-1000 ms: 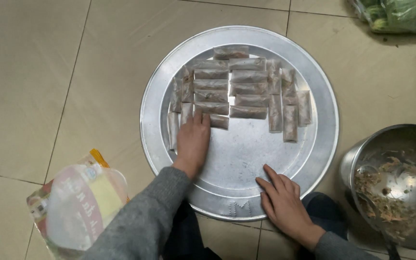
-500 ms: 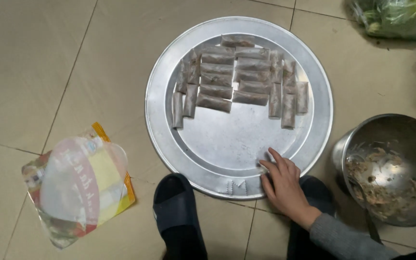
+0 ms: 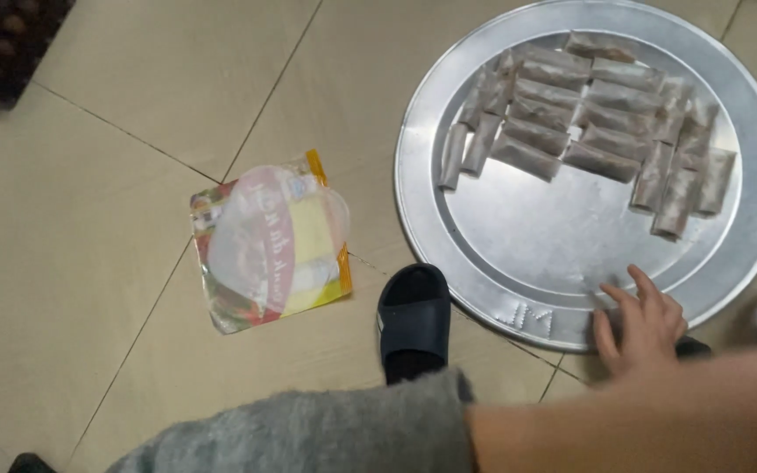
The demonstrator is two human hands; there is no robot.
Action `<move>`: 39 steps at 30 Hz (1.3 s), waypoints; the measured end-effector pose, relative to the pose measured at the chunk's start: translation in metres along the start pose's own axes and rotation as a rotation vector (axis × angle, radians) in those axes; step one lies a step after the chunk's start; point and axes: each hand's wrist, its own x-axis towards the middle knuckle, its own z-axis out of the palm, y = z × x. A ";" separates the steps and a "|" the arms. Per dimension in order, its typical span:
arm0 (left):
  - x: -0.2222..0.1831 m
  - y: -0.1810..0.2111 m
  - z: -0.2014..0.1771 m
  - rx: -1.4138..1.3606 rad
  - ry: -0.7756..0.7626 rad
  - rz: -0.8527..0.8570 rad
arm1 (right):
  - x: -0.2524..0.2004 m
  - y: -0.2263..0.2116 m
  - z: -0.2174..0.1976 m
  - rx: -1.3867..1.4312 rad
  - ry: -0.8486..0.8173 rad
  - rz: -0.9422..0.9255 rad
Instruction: Rolling food filling into wrappers on a large metal tray.
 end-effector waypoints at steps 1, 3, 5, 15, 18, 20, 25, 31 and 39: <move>-0.017 -0.012 -0.031 -0.036 -0.002 0.046 | 0.004 0.004 0.006 -0.114 -0.097 0.155; -0.055 -0.044 -0.069 -0.019 0.022 -0.106 | 0.001 0.008 0.006 -0.043 -0.028 0.041; -0.104 -0.080 -0.085 -0.013 0.040 -0.269 | -0.005 0.008 0.005 0.026 0.025 -0.069; -0.338 -0.228 -0.096 0.757 0.329 -1.193 | -0.002 0.004 0.004 0.111 0.102 -0.079; -0.348 -0.228 -0.098 0.762 0.208 -1.244 | -0.003 0.008 0.009 0.086 0.068 -0.045; -0.347 -0.228 -0.098 0.778 0.177 -1.258 | -0.001 0.007 0.009 0.081 0.078 -0.041; -0.339 -0.224 -0.095 0.858 0.158 -1.231 | 0.001 0.009 0.011 0.042 -0.023 0.020; -0.293 -0.216 -0.111 0.873 0.406 -1.130 | -0.001 0.006 0.009 0.101 0.038 -0.034; -0.255 -0.264 -0.126 0.680 0.320 -1.397 | 0.005 0.006 0.006 0.096 -0.064 0.024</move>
